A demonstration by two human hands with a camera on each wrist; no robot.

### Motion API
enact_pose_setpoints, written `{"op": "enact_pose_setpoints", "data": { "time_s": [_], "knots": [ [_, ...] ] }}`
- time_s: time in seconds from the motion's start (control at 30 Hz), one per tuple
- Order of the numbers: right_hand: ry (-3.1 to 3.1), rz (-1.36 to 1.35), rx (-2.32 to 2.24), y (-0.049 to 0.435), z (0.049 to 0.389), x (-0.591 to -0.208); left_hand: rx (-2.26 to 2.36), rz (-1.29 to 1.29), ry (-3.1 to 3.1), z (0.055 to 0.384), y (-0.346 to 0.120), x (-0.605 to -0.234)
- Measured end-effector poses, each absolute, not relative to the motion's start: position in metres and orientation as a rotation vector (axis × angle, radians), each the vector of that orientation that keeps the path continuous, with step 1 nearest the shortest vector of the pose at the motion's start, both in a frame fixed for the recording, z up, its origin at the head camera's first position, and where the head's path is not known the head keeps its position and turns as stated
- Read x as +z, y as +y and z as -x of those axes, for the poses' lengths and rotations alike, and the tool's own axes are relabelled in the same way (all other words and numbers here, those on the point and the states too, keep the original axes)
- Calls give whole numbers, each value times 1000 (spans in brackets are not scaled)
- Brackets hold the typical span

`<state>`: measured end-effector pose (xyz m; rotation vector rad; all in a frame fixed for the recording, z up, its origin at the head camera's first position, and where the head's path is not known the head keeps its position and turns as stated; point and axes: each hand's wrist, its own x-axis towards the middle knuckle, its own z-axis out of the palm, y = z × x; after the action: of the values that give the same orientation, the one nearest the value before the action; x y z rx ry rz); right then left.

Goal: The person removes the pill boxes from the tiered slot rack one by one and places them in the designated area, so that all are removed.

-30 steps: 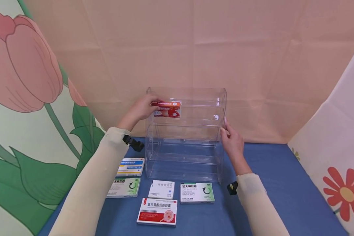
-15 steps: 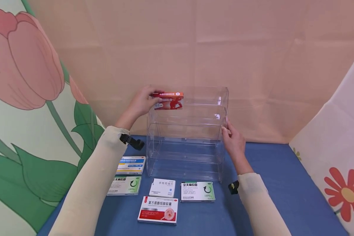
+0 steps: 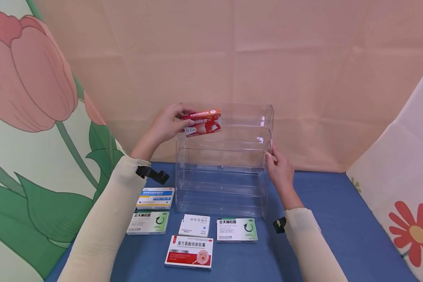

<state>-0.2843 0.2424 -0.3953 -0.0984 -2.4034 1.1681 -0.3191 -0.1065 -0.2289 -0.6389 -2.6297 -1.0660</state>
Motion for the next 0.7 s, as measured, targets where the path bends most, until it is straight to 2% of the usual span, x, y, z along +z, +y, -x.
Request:
{"op": "enact_pose_setpoints", "data": {
  "time_s": [0.7],
  "knots": [
    [-2380,114,1159,241,284,-398,-1390,856,-2706,291,-113,-263]
  ]
}}
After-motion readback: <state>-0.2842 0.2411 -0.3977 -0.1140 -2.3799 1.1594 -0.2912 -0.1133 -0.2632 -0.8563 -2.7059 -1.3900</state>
